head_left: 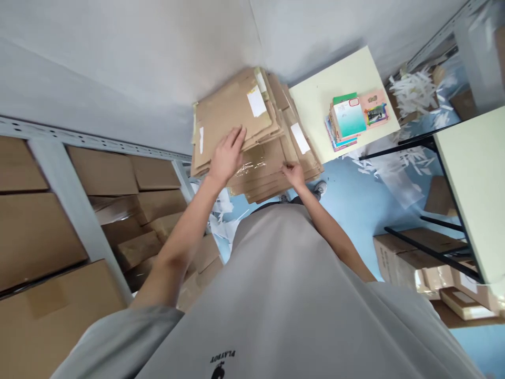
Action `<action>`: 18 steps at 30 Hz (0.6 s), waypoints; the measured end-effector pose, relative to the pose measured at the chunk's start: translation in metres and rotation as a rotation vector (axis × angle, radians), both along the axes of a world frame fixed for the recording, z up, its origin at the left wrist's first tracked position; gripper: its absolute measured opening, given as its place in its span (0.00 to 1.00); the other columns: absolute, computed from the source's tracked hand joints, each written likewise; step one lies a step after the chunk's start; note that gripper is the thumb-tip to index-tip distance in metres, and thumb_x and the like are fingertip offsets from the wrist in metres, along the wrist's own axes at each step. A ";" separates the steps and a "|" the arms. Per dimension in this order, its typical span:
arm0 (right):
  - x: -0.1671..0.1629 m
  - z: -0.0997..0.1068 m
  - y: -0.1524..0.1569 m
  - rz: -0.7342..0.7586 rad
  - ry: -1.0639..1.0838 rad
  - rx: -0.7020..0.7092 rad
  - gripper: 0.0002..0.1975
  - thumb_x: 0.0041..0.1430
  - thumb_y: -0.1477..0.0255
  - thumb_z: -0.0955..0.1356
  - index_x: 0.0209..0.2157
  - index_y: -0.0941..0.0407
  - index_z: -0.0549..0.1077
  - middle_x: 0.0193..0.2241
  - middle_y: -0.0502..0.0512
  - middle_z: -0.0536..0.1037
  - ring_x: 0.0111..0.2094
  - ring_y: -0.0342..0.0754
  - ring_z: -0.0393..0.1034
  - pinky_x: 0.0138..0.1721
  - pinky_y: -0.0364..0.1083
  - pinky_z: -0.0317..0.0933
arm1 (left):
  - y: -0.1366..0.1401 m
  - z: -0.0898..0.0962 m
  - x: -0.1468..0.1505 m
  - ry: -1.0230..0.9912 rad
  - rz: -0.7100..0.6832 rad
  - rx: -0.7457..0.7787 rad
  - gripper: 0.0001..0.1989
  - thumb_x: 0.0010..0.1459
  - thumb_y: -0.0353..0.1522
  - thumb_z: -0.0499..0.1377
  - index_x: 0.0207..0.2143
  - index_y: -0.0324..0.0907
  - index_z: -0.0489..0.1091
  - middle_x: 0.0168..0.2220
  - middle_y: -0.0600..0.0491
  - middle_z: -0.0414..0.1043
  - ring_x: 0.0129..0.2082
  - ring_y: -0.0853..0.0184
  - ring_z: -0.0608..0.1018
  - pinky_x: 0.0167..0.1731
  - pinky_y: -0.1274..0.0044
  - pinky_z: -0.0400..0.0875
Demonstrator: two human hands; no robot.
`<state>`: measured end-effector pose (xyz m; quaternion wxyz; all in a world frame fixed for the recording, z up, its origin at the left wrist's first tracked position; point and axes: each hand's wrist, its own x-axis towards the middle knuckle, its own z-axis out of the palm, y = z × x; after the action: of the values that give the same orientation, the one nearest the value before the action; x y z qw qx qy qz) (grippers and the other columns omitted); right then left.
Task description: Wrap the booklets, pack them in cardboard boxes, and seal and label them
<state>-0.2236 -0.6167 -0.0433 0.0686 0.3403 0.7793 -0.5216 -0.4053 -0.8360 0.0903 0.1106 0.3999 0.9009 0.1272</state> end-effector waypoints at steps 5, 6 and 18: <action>-0.015 0.007 -0.009 0.028 -0.059 -0.006 0.14 0.73 0.68 0.69 0.48 0.59 0.86 0.49 0.65 0.91 0.53 0.57 0.87 0.59 0.51 0.76 | -0.014 0.045 -0.037 0.024 0.089 0.058 0.34 0.81 0.45 0.55 0.83 0.47 0.61 0.79 0.43 0.70 0.82 0.48 0.69 0.82 0.53 0.65; -0.016 0.011 -0.013 0.029 -0.060 0.020 0.15 0.74 0.67 0.69 0.51 0.60 0.85 0.52 0.67 0.90 0.55 0.57 0.87 0.60 0.52 0.76 | -0.015 0.051 -0.042 0.028 0.102 0.070 0.34 0.81 0.49 0.55 0.82 0.46 0.62 0.78 0.43 0.71 0.82 0.48 0.70 0.82 0.53 0.66; -0.048 0.040 -0.046 0.209 -0.240 0.136 0.19 0.68 0.72 0.77 0.57 0.65 0.82 0.61 0.84 0.83 0.66 0.70 0.80 0.69 0.62 0.72 | -0.010 0.086 -0.045 0.122 0.113 0.110 0.31 0.81 0.49 0.52 0.78 0.48 0.67 0.73 0.41 0.77 0.75 0.47 0.79 0.77 0.57 0.73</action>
<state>-0.2713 -0.6623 -0.0035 0.1918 0.3212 0.8302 -0.4133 -0.4507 -0.8457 0.1758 0.0258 0.3610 0.9187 0.1580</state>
